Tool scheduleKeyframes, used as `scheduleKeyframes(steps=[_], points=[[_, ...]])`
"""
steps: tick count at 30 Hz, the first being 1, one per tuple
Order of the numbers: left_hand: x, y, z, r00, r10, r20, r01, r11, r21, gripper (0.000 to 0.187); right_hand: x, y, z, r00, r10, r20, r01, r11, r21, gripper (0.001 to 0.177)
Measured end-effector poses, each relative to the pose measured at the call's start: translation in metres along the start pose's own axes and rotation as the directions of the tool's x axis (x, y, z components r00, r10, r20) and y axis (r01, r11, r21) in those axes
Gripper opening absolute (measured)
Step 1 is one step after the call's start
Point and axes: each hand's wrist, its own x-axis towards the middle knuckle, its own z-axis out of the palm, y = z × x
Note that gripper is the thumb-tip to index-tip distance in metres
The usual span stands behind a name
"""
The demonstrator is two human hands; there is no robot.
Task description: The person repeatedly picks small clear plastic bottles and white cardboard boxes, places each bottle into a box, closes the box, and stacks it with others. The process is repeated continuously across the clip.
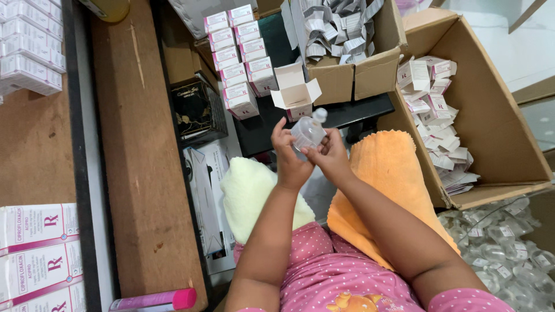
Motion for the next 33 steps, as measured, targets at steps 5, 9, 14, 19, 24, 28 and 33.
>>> scheduleKeyframes(steps=[5, 9, 14, 19, 24, 28, 33], points=[[-0.001, 0.003, -0.007, 0.971, -0.224, 0.08, 0.234, 0.963, -0.134, 0.087, -0.002, -0.026, 0.007, 0.999, -0.029, 0.02, 0.028, 0.999, 0.031, 0.056], [0.0, 0.005, -0.003, 0.994, -0.11, -0.014, 0.111, 0.988, 0.109, 0.08, -0.007, -0.037, 0.014, 0.992, -0.13, -0.002, 0.13, 0.99, -0.059, 0.058], [-0.002, 0.005, 0.005, 0.988, -0.143, -0.056, 0.141, 0.989, -0.039, 0.078, -0.003, -0.028, 0.007, 0.991, -0.135, -0.005, 0.134, 0.985, -0.106, 0.052], [-0.004, 0.005, 0.0, 1.0, -0.029, 0.009, 0.027, 0.979, 0.201, 0.071, 0.001, -0.012, -0.003, 0.995, -0.096, -0.037, 0.097, 0.995, 0.019, 0.065], [0.009, 0.003, -0.009, 0.988, 0.023, 0.155, -0.033, 0.998, 0.061, 0.085, 0.013, -0.015, -0.022, 0.996, 0.081, -0.038, -0.077, 0.993, 0.093, 0.061], [0.027, -0.017, -0.014, 0.996, -0.042, 0.081, 0.028, 0.986, 0.163, 0.106, 0.035, -0.028, -0.043, 0.977, 0.105, -0.188, -0.042, 0.949, 0.313, 0.049], [0.039, -0.068, 0.0, 0.859, -0.513, 0.011, 0.513, 0.858, -0.015, 0.126, 0.049, -0.056, -0.064, 0.958, 0.056, -0.28, 0.035, 0.951, 0.309, 0.043]])
